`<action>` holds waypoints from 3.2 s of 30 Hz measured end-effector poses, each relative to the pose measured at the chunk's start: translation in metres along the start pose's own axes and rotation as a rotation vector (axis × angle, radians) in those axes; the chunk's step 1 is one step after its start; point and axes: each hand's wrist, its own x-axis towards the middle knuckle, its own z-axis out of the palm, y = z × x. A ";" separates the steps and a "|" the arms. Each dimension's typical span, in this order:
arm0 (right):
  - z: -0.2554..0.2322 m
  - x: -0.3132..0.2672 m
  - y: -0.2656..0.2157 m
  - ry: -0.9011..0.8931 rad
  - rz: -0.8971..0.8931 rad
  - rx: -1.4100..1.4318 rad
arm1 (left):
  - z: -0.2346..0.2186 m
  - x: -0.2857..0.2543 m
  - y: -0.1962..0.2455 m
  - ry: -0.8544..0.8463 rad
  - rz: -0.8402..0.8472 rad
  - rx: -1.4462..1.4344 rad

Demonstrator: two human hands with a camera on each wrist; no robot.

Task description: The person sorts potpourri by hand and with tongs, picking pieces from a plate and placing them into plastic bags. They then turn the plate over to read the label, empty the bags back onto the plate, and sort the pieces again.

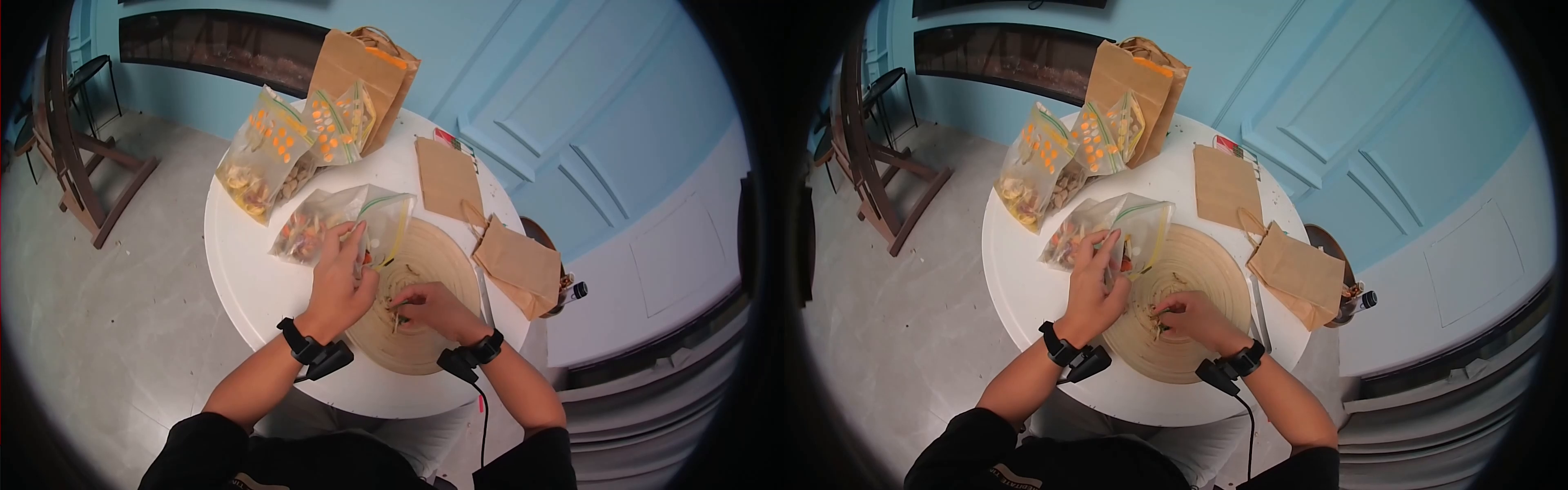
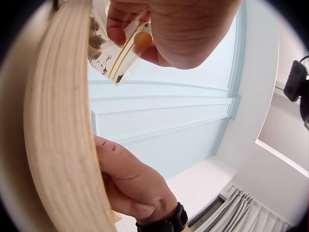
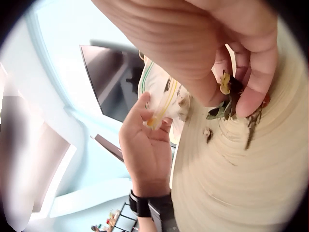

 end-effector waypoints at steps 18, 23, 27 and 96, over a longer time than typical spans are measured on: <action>0.014 0.017 -0.085 0.192 -0.445 0.198 | 0.002 0.001 -0.006 -0.001 0.055 0.051; -0.012 0.004 -0.071 0.436 -0.380 -0.139 | 0.004 -0.001 -0.008 0.063 0.050 0.021; -0.046 0.036 -0.011 0.454 -0.446 -0.753 | 0.002 0.000 0.000 0.049 -0.016 -0.036; 0.011 0.000 -0.004 -0.006 -0.394 -0.640 | 0.003 0.001 -0.008 0.136 0.048 0.034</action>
